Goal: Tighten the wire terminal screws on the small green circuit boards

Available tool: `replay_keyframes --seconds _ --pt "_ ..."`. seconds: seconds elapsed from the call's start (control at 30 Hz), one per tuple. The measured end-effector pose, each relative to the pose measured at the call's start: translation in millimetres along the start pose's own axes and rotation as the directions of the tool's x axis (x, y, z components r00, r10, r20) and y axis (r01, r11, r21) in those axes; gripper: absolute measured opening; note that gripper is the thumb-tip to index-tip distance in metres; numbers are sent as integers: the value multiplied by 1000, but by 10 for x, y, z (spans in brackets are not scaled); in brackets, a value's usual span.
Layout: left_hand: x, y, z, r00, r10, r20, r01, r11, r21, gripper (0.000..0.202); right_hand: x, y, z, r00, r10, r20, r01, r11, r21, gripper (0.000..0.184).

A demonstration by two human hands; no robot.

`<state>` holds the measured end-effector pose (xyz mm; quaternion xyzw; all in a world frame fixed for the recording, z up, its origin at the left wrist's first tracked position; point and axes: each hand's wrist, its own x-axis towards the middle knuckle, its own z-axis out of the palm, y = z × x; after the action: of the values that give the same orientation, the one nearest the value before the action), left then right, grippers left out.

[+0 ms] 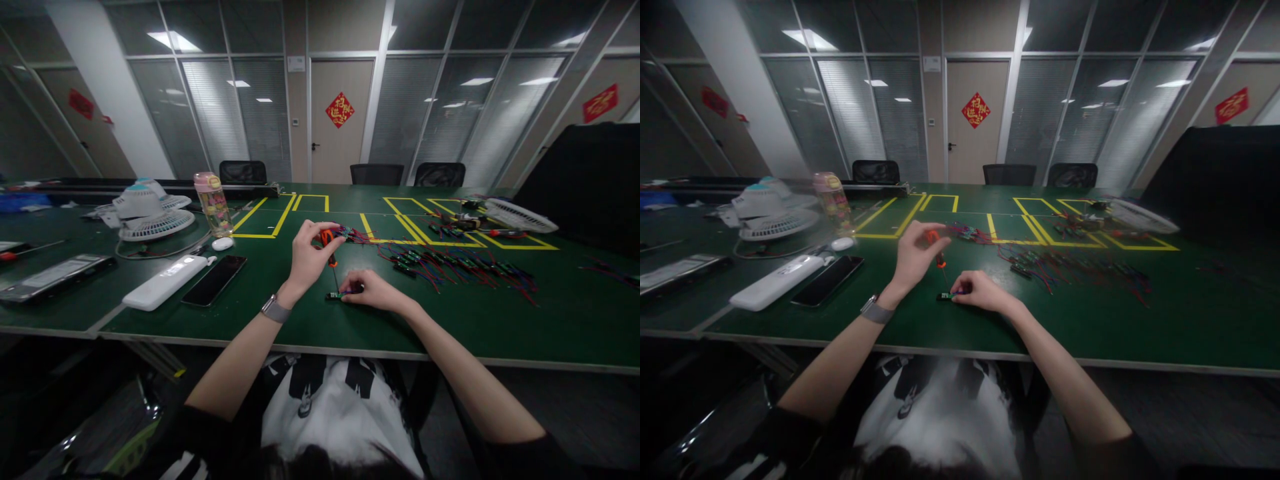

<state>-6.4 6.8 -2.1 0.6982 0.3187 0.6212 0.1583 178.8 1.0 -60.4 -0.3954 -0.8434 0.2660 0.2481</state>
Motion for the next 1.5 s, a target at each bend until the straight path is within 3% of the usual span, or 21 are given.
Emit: replay_keyframes --seconds 0.1,0.2,0.3,0.37,0.47,0.57,0.67,0.77,0.83,0.93,1.03,1.13,1.23,1.3,1.43,1.5 --pt "-19 38 -11 998 57 -18 -54 992 111 23 -1 -10 -5 1000 -5 1 5 1000 -3 13" --pt "-24 42 16 994 29 108 -19 996 -88 32 -2 -21 -8 1000 -5 5 5 1000 3 13" --pt "-15 19 46 974 -58 218 124 944 -305 37 -3 -28 -7 1000 1 6 -1 1000 0 13" --pt "-7 4 45 983 -86 164 125 961 -248 36 -2 -27 -6 1000 3 7 -3 1000 -3 14" --pt "0 -12 18 1000 -13 -18 13 1000 11 24 -1 -18 -5 1000 -4 7 4 1000 -4 14" --pt "10 -33 3 997 8 -72 0 993 115 18 -1 -7 -4 1000 -5 5 5 1000 -5 14" --pt "29 -63 17 997 -83 8 83 993 -78 23 -5 -4 -4 1000 -6 4 6 1000 8 16" --pt "49 -83 37 966 -176 189 239 887 -395 32 -7 -8 -3 1000 -6 3 6 1000 20 15" --pt "52 -79 37 952 -194 238 286 840 -461 36 -6 -10 -3 1000 -7 3 7 1000 20 14" --pt "36 -40 16 977 -164 139 202 922 -331 32 -3 -10 -5 1000 -10 6 10 1000 13 14" --pt "1 28 -10 1000 -25 -15 24 999 -45 20 -3 -9 -9 1000 -6 12 6 1000 2 15" --pt "-30 77 -13 996 85 26 -86 995 47 23 -4 -12 -13 1000 -4 13 4 1000 1 16" --pt "-33 77 6 986 24 164 3 986 -164 35 -3 -18 -14 1000 -3 13 3 1000 6 16" --pt "-24 61 13 980 -44 196 90 969 -228 35 -2 -22 -13 1000 2 15 -2 1000 6 15" --pt "-6 39 -4 1000 -5 -6 5 1000 3 24 -1 -23 -11 1000 -1 13 2 1000 -7 14" --pt "-1 32 -9 999 20 -34 -18 998 58 22 -1 -23 -11 1000 -4 12 4 1000 -3 14"
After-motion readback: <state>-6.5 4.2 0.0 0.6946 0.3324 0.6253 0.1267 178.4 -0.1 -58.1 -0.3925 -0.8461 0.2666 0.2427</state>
